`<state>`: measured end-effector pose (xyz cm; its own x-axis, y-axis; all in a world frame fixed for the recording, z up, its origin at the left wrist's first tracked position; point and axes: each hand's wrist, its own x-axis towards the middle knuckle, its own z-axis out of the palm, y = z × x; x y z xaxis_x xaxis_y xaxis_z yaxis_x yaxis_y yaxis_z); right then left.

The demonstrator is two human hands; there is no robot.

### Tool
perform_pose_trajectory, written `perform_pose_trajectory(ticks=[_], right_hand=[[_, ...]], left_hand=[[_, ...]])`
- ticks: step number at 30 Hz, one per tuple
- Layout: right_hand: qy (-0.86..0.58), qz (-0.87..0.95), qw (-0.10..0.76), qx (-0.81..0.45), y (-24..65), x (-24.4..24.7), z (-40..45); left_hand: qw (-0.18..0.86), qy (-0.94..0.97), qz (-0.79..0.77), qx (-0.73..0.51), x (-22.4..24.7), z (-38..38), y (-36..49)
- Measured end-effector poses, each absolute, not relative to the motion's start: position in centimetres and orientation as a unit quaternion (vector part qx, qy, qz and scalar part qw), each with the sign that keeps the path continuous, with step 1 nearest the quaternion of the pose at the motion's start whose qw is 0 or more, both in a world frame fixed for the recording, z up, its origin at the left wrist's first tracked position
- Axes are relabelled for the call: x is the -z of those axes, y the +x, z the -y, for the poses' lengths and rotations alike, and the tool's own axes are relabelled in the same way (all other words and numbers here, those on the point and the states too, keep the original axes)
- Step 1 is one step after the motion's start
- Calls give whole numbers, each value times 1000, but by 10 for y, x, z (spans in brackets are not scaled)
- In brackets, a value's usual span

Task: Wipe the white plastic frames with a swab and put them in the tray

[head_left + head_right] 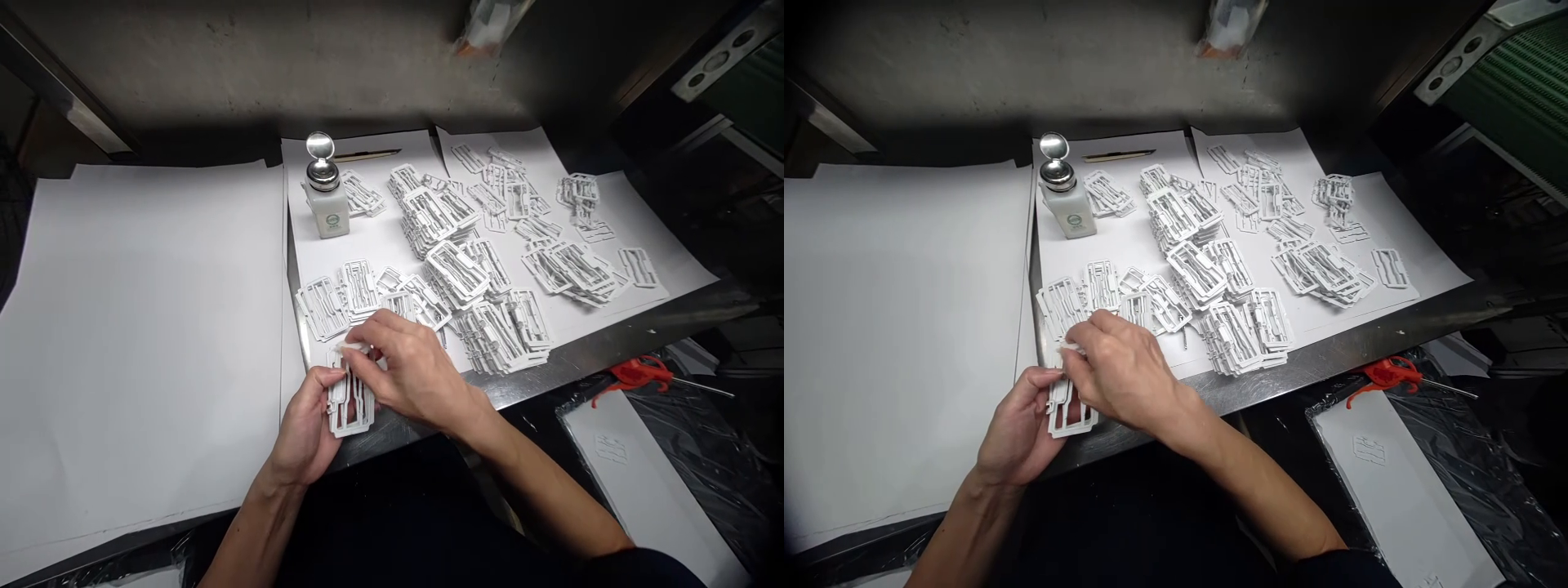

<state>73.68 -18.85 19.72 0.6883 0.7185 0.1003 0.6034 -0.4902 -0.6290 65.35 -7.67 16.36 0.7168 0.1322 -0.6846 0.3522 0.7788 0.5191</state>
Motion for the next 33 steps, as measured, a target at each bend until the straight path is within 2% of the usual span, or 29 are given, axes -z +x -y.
perform_pose_trajectory(ticks=[11,17,23,27,33], right_hand=[[-871,364,324,-69,747,-199,196],[-858,321,395,-75,749,-201,205],[-869,348,339,-99,749,-200,206],[-872,314,366,-86,749,-199,210],[-843,354,379,-145,727,-187,213]], left_hand=[[867,326,-360,111,-165,75,652],[873,312,-356,115,-167,73,654],[884,287,-355,98,-167,71,656],[902,269,-323,101,-165,67,657],[916,243,-309,73,-165,62,661]])
